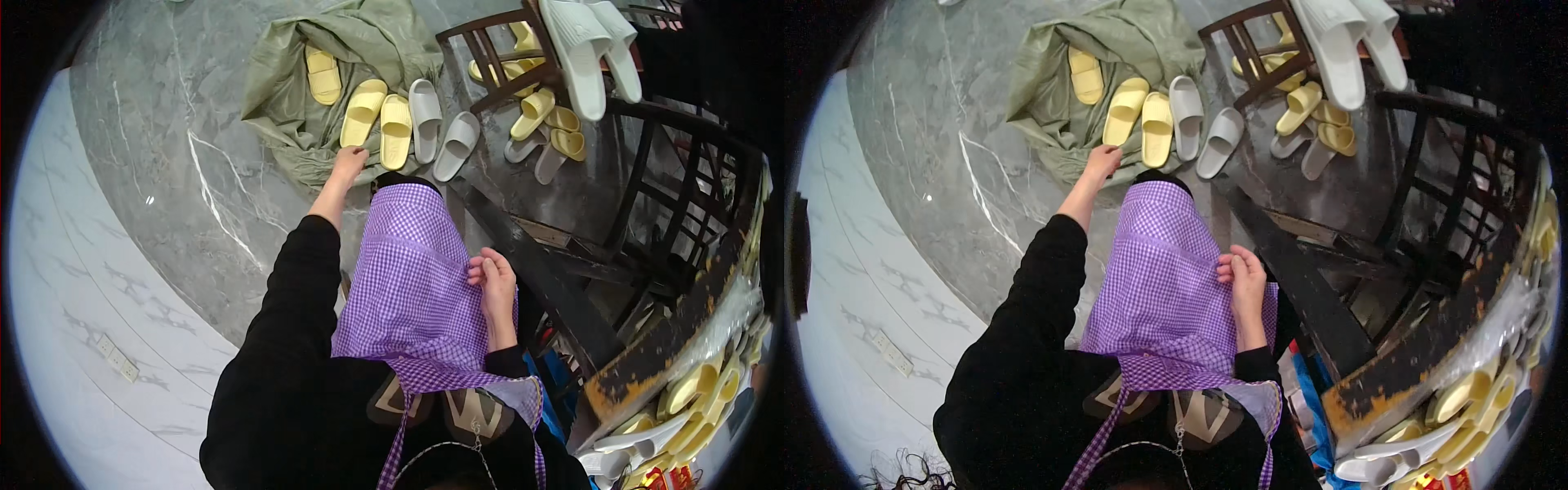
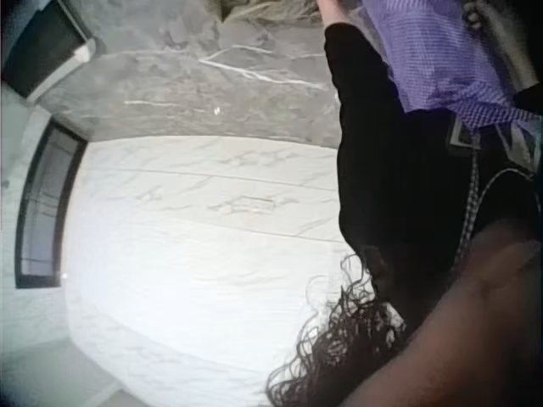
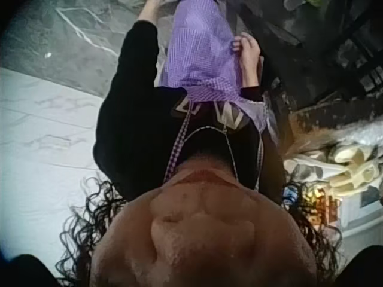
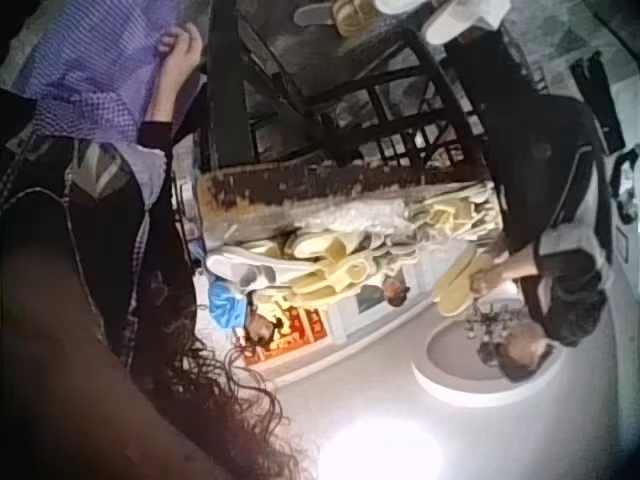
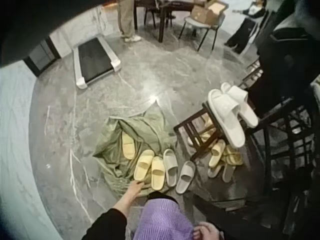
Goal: The person pairs slippers and fastens them together by hand using plastic tag fasteners, retrieving slippers from a bag and from a table.
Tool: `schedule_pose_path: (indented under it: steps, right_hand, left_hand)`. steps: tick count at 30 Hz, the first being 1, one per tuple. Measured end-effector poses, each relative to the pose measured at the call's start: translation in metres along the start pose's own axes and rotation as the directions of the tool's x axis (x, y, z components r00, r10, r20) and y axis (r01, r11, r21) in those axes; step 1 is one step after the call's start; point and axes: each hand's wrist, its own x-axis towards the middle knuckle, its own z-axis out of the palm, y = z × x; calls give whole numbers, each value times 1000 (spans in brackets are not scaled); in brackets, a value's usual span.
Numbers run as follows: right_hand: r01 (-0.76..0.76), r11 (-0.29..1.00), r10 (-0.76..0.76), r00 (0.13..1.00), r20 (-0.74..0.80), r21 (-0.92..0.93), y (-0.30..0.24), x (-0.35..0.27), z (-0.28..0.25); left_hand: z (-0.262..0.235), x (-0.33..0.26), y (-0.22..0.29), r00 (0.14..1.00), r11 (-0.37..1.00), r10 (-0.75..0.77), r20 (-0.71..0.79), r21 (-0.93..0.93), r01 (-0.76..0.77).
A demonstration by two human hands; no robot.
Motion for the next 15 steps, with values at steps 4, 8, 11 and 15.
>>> schedule_pose_path:
  steps: [4, 8, 11, 15]
  right_hand:
    - [-81, 934, 117, 990, -84, 349, 13, 42, 32]
    - [-144, 917, 207, 969, -136, 373, 38, 78, 46]
    - [-216, 861, 363, 896, -257, 461, 55, 95, 44]
    - [-290, 835, 438, 865, -245, 468, 88, 108, 33]
  left_hand:
    - [5, 54, -32, 1000, 964, 3, 22, 267, -9]
    - [13, 83, -52, 995, 795, 96, -26, 603, -61]
    - [28, 96, -45, 992, 679, 122, -35, 732, -58]
    - [45, 115, -34, 986, 637, 151, -77, 770, -37]
